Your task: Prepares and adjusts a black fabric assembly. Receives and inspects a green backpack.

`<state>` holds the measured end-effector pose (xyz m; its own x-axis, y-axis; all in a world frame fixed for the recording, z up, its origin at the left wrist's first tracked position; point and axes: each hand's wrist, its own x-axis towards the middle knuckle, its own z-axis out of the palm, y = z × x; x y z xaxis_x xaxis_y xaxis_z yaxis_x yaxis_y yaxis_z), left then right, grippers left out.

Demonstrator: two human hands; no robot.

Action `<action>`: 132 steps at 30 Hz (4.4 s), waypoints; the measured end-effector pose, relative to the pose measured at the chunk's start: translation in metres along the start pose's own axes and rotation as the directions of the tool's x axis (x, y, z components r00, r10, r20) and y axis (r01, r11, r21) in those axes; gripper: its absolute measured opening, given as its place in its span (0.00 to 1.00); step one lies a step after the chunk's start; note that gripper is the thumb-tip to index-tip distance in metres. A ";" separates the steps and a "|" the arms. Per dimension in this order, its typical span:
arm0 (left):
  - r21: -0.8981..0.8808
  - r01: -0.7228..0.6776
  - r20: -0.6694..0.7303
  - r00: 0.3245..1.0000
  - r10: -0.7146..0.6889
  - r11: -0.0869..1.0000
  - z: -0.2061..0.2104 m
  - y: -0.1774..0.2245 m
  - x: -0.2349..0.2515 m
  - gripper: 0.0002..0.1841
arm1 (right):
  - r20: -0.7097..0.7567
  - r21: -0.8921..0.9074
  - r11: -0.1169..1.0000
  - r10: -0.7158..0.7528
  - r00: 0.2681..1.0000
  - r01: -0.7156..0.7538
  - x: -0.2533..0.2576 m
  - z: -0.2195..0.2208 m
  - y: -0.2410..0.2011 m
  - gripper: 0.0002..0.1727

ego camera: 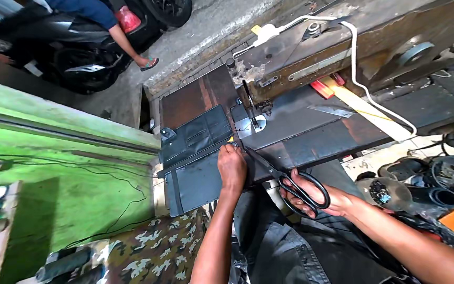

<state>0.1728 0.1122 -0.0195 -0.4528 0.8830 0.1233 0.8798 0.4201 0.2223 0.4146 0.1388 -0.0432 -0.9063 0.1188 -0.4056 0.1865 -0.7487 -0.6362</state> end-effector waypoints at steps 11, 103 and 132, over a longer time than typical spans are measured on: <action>-0.363 0.303 0.274 0.938 -0.210 0.881 -0.031 -0.028 0.015 0.16 | 0.084 0.029 1.000 -0.002 0.997 0.000 0.013 0.004 0.007 0.50; -0.763 -0.182 0.308 0.741 -0.597 -0.620 -0.019 -0.163 -0.231 0.20 | 0.155 -0.937 -0.349 -0.496 0.854 -0.033 0.167 0.087 -0.052 0.44; -0.930 0.005 0.121 0.948 -0.294 -0.367 -0.121 -0.074 -0.200 0.37 | 0.053 -0.099 0.885 -0.451 0.891 0.454 0.069 0.140 0.015 0.20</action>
<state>0.1808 -0.1207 0.0563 -0.6708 0.7387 -0.0656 -0.4597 -0.3448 0.8184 0.3016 0.0443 0.0116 -0.9116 0.4091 -0.0397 -0.2089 -0.5445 -0.8123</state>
